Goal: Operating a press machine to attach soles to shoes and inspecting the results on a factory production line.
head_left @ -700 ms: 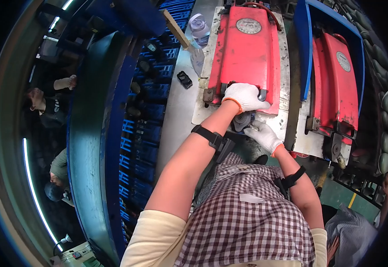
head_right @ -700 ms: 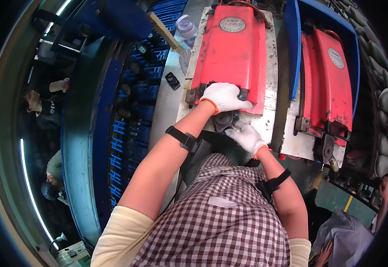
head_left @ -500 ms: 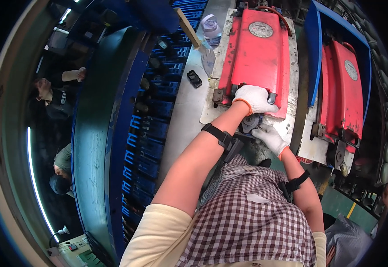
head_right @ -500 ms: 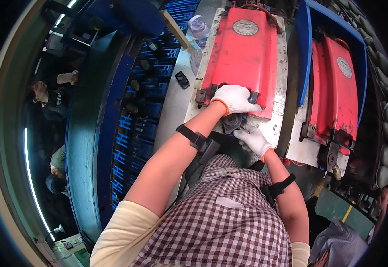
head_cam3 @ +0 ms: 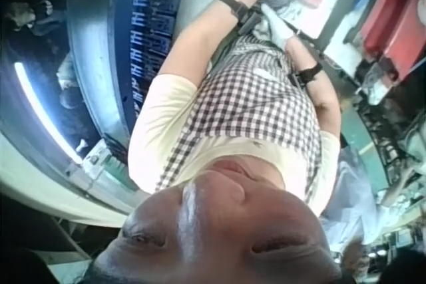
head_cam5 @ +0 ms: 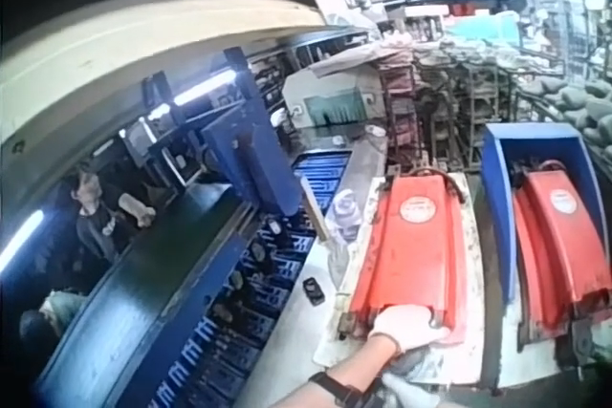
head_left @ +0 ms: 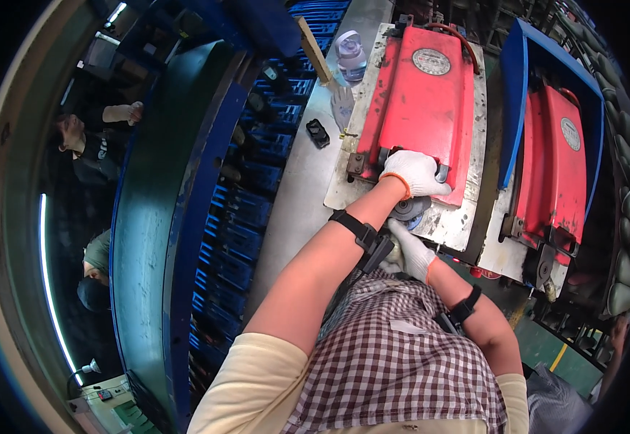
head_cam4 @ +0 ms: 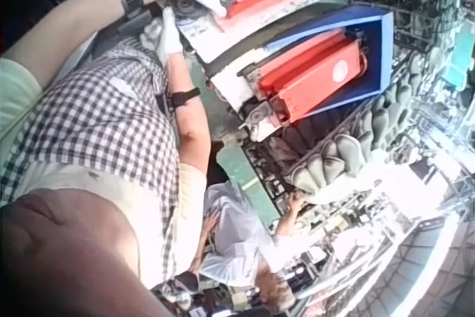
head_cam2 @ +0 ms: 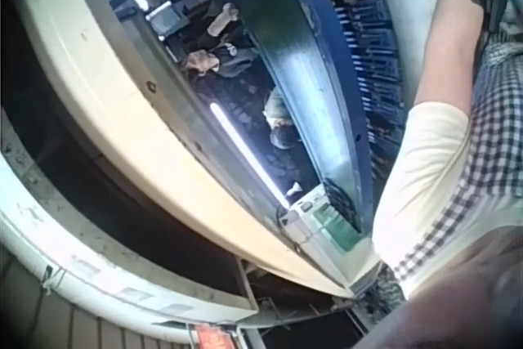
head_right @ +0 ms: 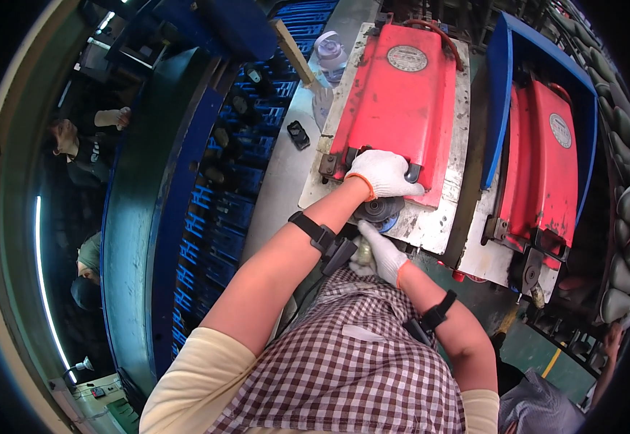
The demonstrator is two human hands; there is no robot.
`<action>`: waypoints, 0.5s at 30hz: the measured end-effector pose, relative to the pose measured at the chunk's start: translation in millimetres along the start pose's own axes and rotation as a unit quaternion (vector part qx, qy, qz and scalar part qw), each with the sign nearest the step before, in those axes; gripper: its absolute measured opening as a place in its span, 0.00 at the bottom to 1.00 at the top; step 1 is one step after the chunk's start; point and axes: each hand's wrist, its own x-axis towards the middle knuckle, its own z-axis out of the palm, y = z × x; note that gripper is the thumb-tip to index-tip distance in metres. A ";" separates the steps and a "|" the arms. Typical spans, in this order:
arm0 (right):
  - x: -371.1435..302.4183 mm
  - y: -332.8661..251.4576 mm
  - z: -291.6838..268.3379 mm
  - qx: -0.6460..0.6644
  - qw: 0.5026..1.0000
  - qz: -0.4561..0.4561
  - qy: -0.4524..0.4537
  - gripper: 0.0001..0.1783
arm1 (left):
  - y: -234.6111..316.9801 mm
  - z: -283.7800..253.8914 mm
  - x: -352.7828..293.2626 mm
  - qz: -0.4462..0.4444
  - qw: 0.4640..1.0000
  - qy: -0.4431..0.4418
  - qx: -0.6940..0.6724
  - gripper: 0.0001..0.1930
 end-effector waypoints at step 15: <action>-64.3 -35.1 -16.8 -0.272 0.955 -0.117 -0.015 0.27 | 5.5 -34.1 -29.2 0.066 0.995 0.075 0.025 0.29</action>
